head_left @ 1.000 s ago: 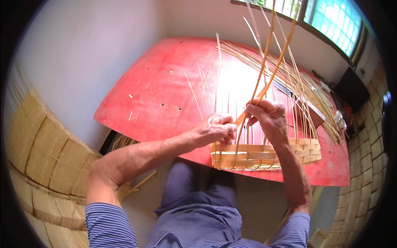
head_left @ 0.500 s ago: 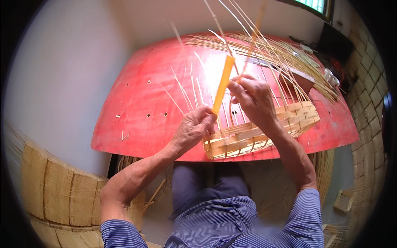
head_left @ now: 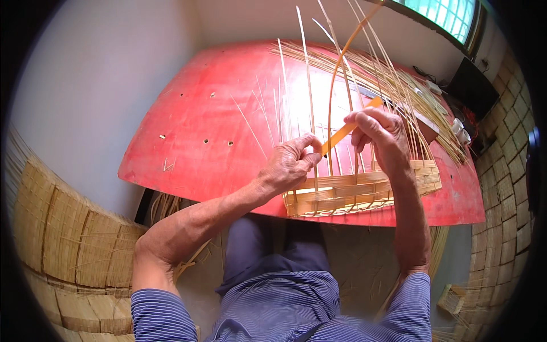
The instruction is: The person weaves thin bamboo strips into a basket frame using both hands, interlacing them over and under vertical ribs. The person then lays out additional bamboo strips on a red work surface and aligns them for further use.
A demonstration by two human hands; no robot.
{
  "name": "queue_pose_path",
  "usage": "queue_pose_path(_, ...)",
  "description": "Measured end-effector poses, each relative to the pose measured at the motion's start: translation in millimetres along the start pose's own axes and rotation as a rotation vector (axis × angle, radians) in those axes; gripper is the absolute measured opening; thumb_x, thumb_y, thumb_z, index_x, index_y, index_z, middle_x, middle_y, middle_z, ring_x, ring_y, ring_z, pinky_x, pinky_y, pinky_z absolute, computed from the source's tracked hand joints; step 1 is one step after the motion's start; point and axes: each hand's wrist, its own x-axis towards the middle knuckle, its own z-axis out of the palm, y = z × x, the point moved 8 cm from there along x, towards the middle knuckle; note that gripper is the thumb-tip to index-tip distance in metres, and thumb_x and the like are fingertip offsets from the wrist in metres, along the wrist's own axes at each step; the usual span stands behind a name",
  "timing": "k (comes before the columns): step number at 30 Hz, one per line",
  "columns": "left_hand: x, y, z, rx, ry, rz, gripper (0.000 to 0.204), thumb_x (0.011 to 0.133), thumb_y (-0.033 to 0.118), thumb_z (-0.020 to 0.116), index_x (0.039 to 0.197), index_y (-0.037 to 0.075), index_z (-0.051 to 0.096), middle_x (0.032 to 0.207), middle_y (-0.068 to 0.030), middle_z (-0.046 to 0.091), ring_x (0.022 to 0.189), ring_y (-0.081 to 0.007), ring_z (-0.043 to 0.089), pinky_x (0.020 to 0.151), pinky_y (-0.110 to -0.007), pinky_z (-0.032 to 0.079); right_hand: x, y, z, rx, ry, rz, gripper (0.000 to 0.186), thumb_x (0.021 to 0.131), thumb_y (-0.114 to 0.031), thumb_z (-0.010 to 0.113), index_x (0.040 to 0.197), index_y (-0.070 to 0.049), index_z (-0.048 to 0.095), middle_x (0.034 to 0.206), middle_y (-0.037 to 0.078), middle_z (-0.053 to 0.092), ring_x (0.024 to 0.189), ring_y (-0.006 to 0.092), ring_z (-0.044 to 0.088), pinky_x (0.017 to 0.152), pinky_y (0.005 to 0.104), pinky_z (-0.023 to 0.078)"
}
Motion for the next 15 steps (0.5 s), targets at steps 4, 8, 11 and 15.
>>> queue_pose_path(4,-11,21,5,0.227,0.075,0.208,0.050,0.091,0.028,0.075,0.127,0.001,0.053,0.079,-0.0089,0.062,0.068,-0.0160,0.063,0.063,-0.032,0.052,-13,17,-21,-0.121,0.236,-0.090,0.014,0.096,-0.006,0.065,0.105,0.003,0.071,0.071,0.007,0.067,0.061,0.0079,0.062,0.051,0.0220,0.051)
queue_pose_path(8,-44,32,26,0.679,0.052,0.454,0.101,0.072,0.038,0.088,0.145,-0.005,0.033,0.114,-0.0248,0.058,0.107,-0.0398,0.061,0.094,-0.044,0.051,-22,26,-24,-0.248,0.288,-0.087,0.015,0.095,0.000,0.064,0.108,0.001,0.071,0.075,0.005,0.069,0.063,0.0070,0.064,0.051,0.0213,0.051)
queue_pose_path(11,-52,39,31,0.877,0.037,0.355,0.109,0.067,0.040,0.089,0.147,-0.005,0.030,0.121,-0.0238,0.055,0.109,-0.0402,0.060,0.093,-0.047,0.051,-25,17,-19,-0.397,0.340,-0.159,0.017,0.092,0.000,0.067,0.109,0.000,0.071,0.075,0.005,0.069,0.064,0.0084,0.064,0.056,0.0240,0.053)
queue_pose_path(15,-43,29,23,0.945,-0.003,0.257,0.103,0.068,0.036,0.089,0.146,-0.001,0.034,0.119,-0.0200,0.055,0.101,-0.0382,0.063,0.087,-0.049,0.053,-30,13,-26,-0.577,0.352,-0.231,0.016,0.086,0.000,0.073,0.102,0.000,0.072,0.078,0.008,0.072,0.066,0.0129,0.068,0.062,0.0278,0.055)
